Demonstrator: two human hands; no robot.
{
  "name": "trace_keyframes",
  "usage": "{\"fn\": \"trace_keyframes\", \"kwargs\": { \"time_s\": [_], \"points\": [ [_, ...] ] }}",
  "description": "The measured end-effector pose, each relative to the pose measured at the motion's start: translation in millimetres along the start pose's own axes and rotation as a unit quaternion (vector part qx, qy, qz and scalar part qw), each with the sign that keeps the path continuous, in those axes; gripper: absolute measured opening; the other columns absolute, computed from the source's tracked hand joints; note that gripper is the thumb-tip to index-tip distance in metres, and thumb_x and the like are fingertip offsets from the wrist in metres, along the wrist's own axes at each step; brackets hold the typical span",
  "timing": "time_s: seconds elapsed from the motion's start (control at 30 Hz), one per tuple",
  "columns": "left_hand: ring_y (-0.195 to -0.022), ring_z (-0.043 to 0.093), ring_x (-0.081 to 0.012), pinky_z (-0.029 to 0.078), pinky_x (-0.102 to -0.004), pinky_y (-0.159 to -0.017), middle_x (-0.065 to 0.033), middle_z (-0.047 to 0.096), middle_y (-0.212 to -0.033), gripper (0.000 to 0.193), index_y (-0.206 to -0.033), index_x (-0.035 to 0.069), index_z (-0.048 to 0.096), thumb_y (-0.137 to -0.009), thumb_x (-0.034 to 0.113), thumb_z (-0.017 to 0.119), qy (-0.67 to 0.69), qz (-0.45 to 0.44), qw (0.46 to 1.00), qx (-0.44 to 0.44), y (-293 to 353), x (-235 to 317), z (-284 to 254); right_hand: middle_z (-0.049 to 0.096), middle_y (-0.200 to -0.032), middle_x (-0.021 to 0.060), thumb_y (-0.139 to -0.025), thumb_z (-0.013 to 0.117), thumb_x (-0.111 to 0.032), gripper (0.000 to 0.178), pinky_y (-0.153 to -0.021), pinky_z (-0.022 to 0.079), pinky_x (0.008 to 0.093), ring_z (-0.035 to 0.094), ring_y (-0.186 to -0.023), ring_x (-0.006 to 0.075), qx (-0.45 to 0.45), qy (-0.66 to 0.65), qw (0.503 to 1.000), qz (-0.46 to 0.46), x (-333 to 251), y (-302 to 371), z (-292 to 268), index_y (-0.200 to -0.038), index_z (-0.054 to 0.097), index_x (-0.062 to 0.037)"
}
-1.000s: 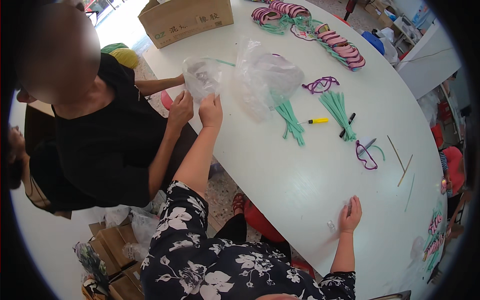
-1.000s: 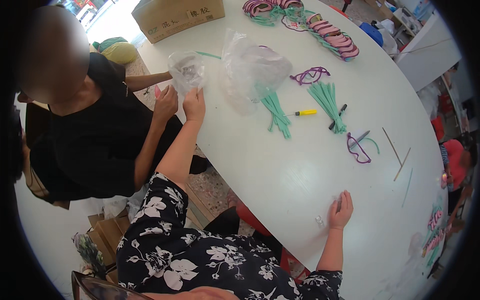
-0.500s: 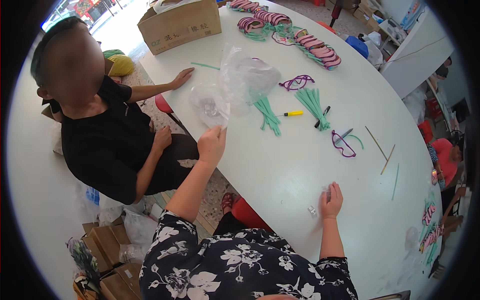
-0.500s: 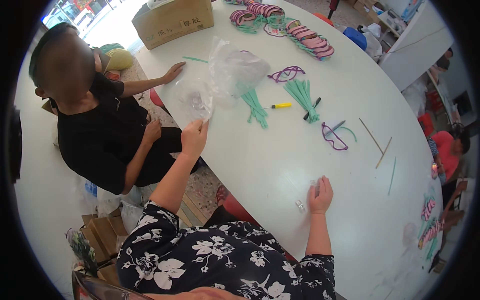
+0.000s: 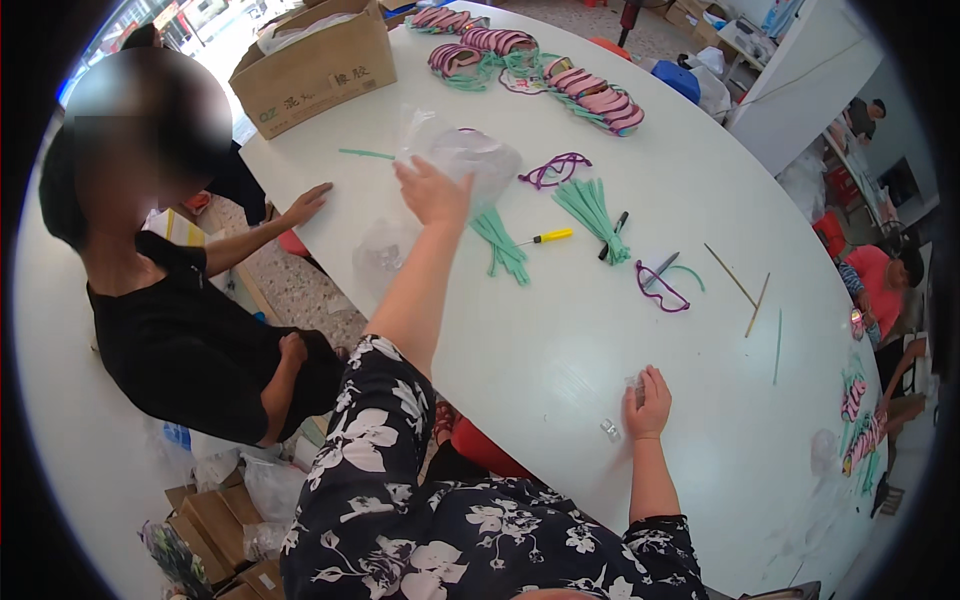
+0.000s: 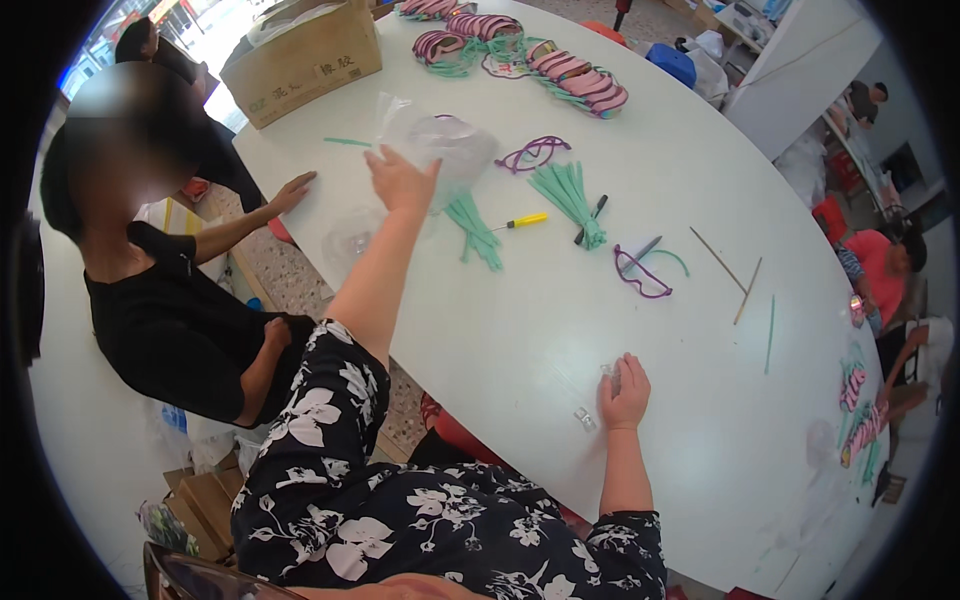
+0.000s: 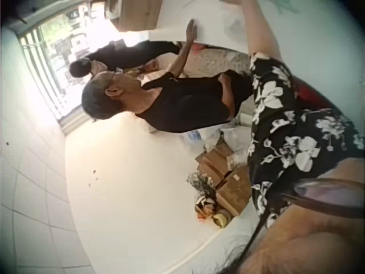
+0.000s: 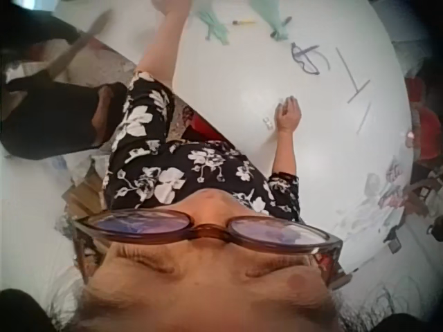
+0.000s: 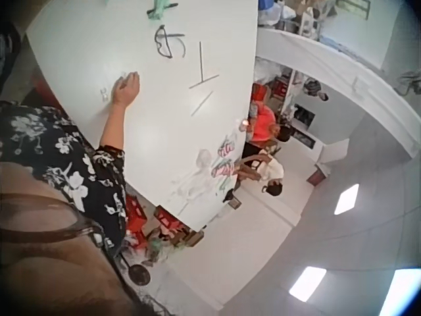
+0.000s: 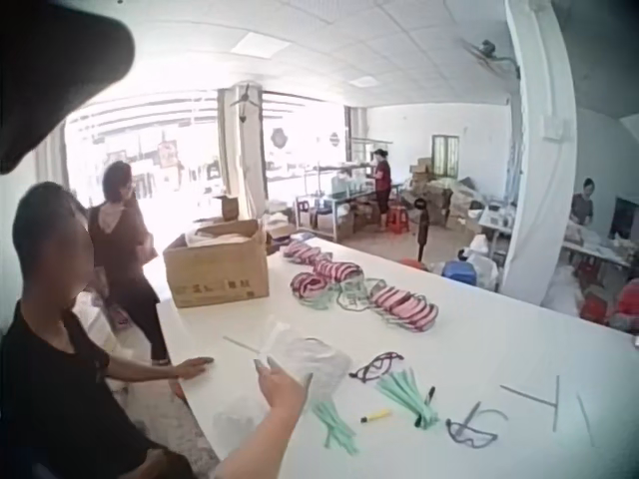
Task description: Manually assembling the plastic components and straps for toy headbands or masks at a workshop table.
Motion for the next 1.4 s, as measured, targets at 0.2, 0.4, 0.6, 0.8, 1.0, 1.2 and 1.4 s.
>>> {"fn": "trace_keyframes", "kwargs": {
  "time_s": [0.2, 0.4, 0.6, 0.8, 1.0, 1.2, 1.4],
  "points": [
    [-0.095, 0.064, -0.0345, 0.049, -0.0414, -0.083, -0.0219, 0.064, -0.097, 0.048, -0.107, -0.003, 0.056, -0.085, 0.038, 0.065, 0.018, -0.001, 0.992, -0.128, -45.6, -82.2, 95.8, 0.059, -0.127, 0.0100, -0.078, 0.068, -0.017, 0.038, -0.098, 0.041, 0.0415, 0.054, -0.118, 0.0294, -0.021, -0.014, 1.000, 0.014, -3.2, -3.9, 4.4, -0.114, 0.062, -0.0065],
    [-0.070, 0.055, -0.0341, 0.042, -0.0419, -0.067, -0.0168, 0.060, -0.075, 0.029, -0.077, 0.000, 0.056, -0.094, 0.023, 0.052, 0.345, 0.064, 0.933, -0.081, -41.4, 38.1, 11.3, 0.059, -0.127, 0.0076, -0.077, 0.068, -0.016, 0.040, -0.099, 0.041, 0.0415, 0.053, -0.119, 0.0279, -0.010, -0.008, 1.000, 0.027, 4.8, 0.0, 1.0, -0.115, 0.061, -0.0071],
    [-0.064, 0.051, -0.0148, 0.043, -0.0325, -0.061, -0.0042, 0.055, -0.068, 0.025, -0.094, 0.002, 0.066, -0.095, 0.024, 0.054, 0.427, 0.089, 0.891, -0.124, -77.2, 103.9, -53.9, 0.059, -0.125, 0.0070, -0.077, 0.067, -0.019, 0.038, -0.099, 0.041, 0.0432, 0.054, -0.117, 0.0282, 0.006, -0.005, 1.000, 0.024, 4.9, 1.0, 0.6, -0.112, 0.061, -0.0079],
    [-0.056, 0.048, -0.0087, 0.039, -0.0254, -0.051, -0.0003, 0.055, -0.068, 0.025, -0.096, 0.000, 0.068, -0.093, 0.022, 0.058, 0.533, 0.092, 0.826, -0.156, -76.8, 149.0, -101.4, 0.059, -0.124, 0.0066, -0.077, 0.067, -0.019, 0.036, -0.098, 0.042, 0.0431, 0.055, -0.115, 0.0282, 0.019, -0.018, 0.999, 0.026, 2.9, 1.1, 0.4, -0.110, 0.062, -0.0087],
    [-0.058, 0.050, -0.0083, 0.039, -0.0253, -0.052, 0.0002, 0.057, -0.072, 0.026, -0.103, 0.000, 0.068, -0.093, 0.022, 0.057, 0.541, 0.158, 0.808, -0.169, -55.2, 221.1, -148.7, 0.060, -0.121, 0.0067, -0.077, 0.067, -0.019, 0.034, -0.097, 0.042, 0.0421, 0.055, -0.114, 0.0280, 0.031, -0.021, 0.999, 0.033, 4.5, 2.0, -3.0, -0.109, 0.062, -0.0088],
    [-0.051, 0.047, -0.0105, 0.035, -0.0264, -0.046, -0.0003, 0.052, -0.062, 0.021, -0.076, 0.006, 0.062, -0.091, 0.019, 0.055, 0.593, 0.157, 0.735, -0.289, 35.2, 305.0, -175.2, 0.059, -0.119, 0.0065, -0.080, 0.064, -0.016, 0.027, -0.097, 0.042, 0.0414, 0.055, -0.114, 0.0271, 0.043, -0.026, 0.998, 0.031, 12.8, 5.8, 1.1, -0.105, 0.062, -0.0081],
    [-0.047, 0.046, -0.0139, 0.037, -0.0291, -0.047, -0.0017, 0.052, -0.058, 0.023, -0.071, 0.006, 0.061, -0.090, 0.019, 0.055, 0.612, 0.192, 0.680, -0.355, 126.7, 371.0, -156.4, 0.061, -0.109, 0.0054, -0.082, 0.063, -0.016, 0.015, -0.091, 0.044, 0.0411, 0.057, -0.105, 0.0261, 0.050, -0.033, 0.998, 0.029, 14.8, 7.9, -1.2, -0.095, 0.063, -0.0102]
  ]
}}
Point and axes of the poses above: each hand's wrist, its own y-axis away from the middle knuckle, its own z-axis out of the palm, x = y × z, the point moved 2 cm from there along -y, towards the middle knuckle
